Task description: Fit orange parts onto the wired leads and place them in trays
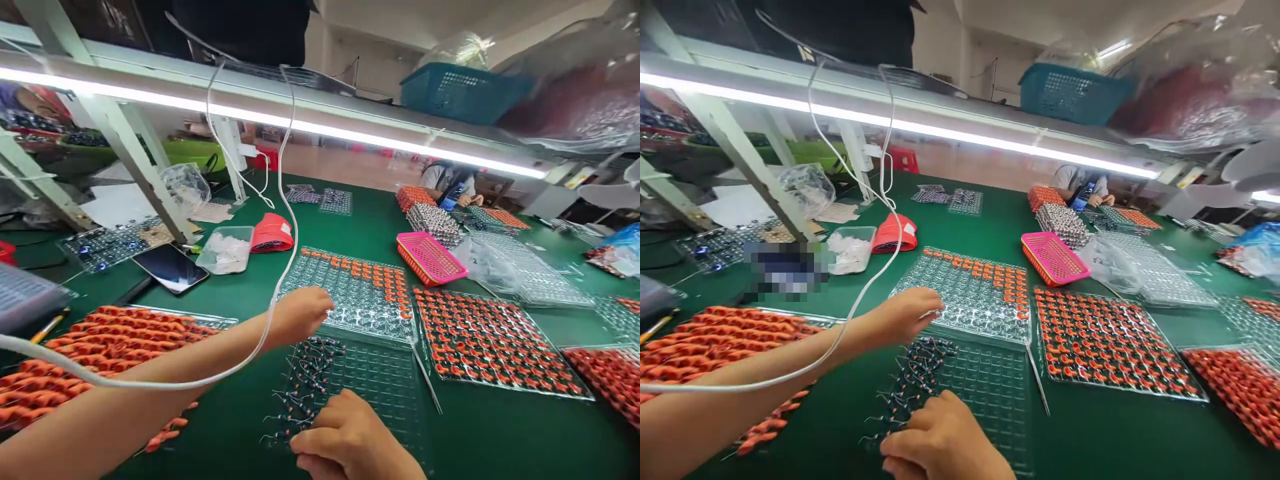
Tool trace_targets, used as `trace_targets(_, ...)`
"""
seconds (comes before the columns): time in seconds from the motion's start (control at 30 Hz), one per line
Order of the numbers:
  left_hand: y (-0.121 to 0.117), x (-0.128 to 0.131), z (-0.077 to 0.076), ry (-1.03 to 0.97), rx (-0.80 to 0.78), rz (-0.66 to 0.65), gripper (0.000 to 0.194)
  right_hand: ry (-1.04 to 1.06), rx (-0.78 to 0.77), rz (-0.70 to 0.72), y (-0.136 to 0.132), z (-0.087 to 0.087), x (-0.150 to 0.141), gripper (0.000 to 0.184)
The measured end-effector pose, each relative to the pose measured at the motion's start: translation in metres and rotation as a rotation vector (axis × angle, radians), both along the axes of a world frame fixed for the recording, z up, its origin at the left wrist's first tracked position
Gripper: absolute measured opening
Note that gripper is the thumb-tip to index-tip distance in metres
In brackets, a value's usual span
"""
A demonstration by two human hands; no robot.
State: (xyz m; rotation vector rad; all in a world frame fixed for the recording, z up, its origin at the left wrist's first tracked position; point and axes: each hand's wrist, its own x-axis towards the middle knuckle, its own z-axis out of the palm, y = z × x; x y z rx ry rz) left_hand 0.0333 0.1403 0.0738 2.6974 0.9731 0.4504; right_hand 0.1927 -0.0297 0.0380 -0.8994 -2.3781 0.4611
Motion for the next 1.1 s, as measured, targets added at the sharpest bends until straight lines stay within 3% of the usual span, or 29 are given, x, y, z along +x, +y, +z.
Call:
trace_targets(0.13,0.073,0.071,-0.013,0.046,-0.049,0.138,0.018,-0.01,0.055,-0.085,0.002,-0.012,-0.002,0.012)
trace_targets(0.23,0.103,0.102,-0.024,0.084,-0.104,0.23,0.021,-0.048,0.139,-0.142,0.007,-0.019,-0.004,0.014)
trace_targets(0.43,0.118,0.123,-0.042,0.145,-0.208,0.386,0.026,-0.133,0.091,-0.206,0.004,-0.011,-0.005,0.015)
trace_targets(0.57,0.113,0.125,-0.035,0.086,-0.214,0.416,0.025,-0.101,0.016,-0.215,0.001,0.001,-0.002,0.015)
trace_targets(0.73,0.079,0.113,-0.003,-0.077,-0.178,0.354,0.014,0.069,-0.069,-0.437,0.01,0.006,0.017,0.016)
trace_targets(0.87,0.021,0.075,0.023,-0.188,-0.24,0.275,0.012,0.194,-0.158,-0.592,0.017,0.014,0.038,0.017)
trace_targets(0.97,-0.035,0.033,0.032,-0.336,-0.363,0.179,0.012,0.209,-0.262,-0.54,0.018,0.02,0.04,0.013)
trace_targets(1.1,-0.094,-0.016,0.02,-0.589,-0.637,0.149,0.031,0.099,-0.314,-0.406,0.017,0.012,0.021,0.009)
